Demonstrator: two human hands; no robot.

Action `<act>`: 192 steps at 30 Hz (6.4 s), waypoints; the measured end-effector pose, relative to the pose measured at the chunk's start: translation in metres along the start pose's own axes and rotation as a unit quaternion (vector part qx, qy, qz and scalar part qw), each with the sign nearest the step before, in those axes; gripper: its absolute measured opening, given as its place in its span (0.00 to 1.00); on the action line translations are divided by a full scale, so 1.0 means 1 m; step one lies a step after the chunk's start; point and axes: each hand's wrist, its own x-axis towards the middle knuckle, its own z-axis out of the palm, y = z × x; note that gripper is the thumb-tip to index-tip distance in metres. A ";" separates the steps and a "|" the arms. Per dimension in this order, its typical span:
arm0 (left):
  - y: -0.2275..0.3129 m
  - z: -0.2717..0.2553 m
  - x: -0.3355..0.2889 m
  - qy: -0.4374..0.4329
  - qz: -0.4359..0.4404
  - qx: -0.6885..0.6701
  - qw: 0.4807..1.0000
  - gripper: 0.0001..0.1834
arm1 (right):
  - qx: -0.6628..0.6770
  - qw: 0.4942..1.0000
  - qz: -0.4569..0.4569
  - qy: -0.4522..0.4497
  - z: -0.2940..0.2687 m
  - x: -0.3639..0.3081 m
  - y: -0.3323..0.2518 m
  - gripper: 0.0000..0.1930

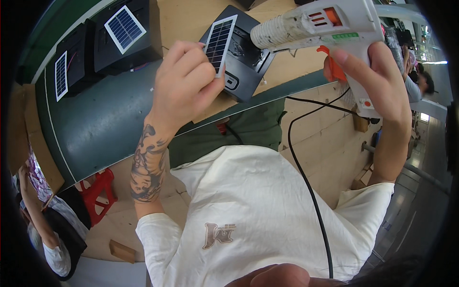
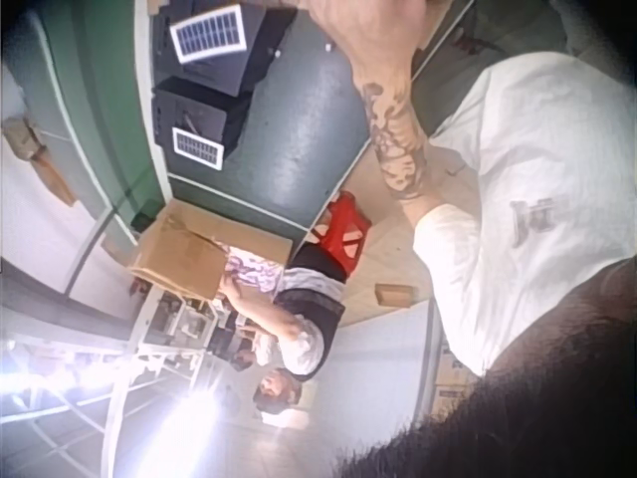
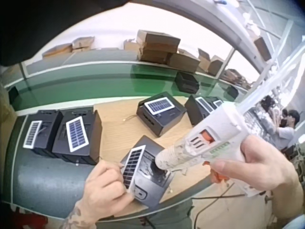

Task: Assembling solar-powered lamps by gluing panels onto housings using a hot glue gun.

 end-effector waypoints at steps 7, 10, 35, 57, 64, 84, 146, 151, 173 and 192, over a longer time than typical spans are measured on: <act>0.002 -0.008 0.004 -0.035 -0.004 0.007 0.999 0.18 | 0.072 0.995 -0.068 -0.005 -0.012 -0.013 0.016 0.18; 0.008 -0.008 0.019 -0.065 0.010 0.020 0.998 0.18 | 0.201 0.967 -0.153 0.047 -0.008 -0.023 0.054 0.22; 0.044 0.030 0.106 -0.390 -0.032 0.199 0.899 0.09 | 0.658 0.747 -0.045 0.088 0.068 -0.032 0.223 0.28; 0.032 -0.012 0.051 -0.421 -0.094 0.132 0.893 0.38 | 0.705 0.700 -0.070 0.087 0.097 -0.030 0.215 0.27; 0.063 0.008 0.042 -0.396 -0.109 0.235 0.881 0.40 | 0.737 0.653 -0.062 0.165 0.106 -0.035 0.215 0.28; 0.009 -0.016 0.035 0.238 -0.506 -0.526 0.641 0.29 | 0.794 0.578 -0.147 0.119 0.119 -0.061 0.222 0.29; -0.016 0.011 0.015 0.133 -0.527 -0.630 0.555 0.24 | 0.404 0.915 0.001 0.010 0.073 0.018 0.104 0.17; -0.015 0.012 0.016 0.158 -0.534 -0.630 0.541 0.24 | 0.399 0.917 -0.001 0.006 0.073 0.017 0.105 0.16; -0.014 0.012 0.018 0.164 -0.544 -0.617 0.544 0.24 | 0.404 0.914 0.015 0.015 0.075 0.010 0.110 0.11; -0.014 0.015 0.006 0.137 -0.519 -0.603 0.590 0.27 | 0.083 0.963 -0.222 0.131 0.142 -0.009 0.138 0.25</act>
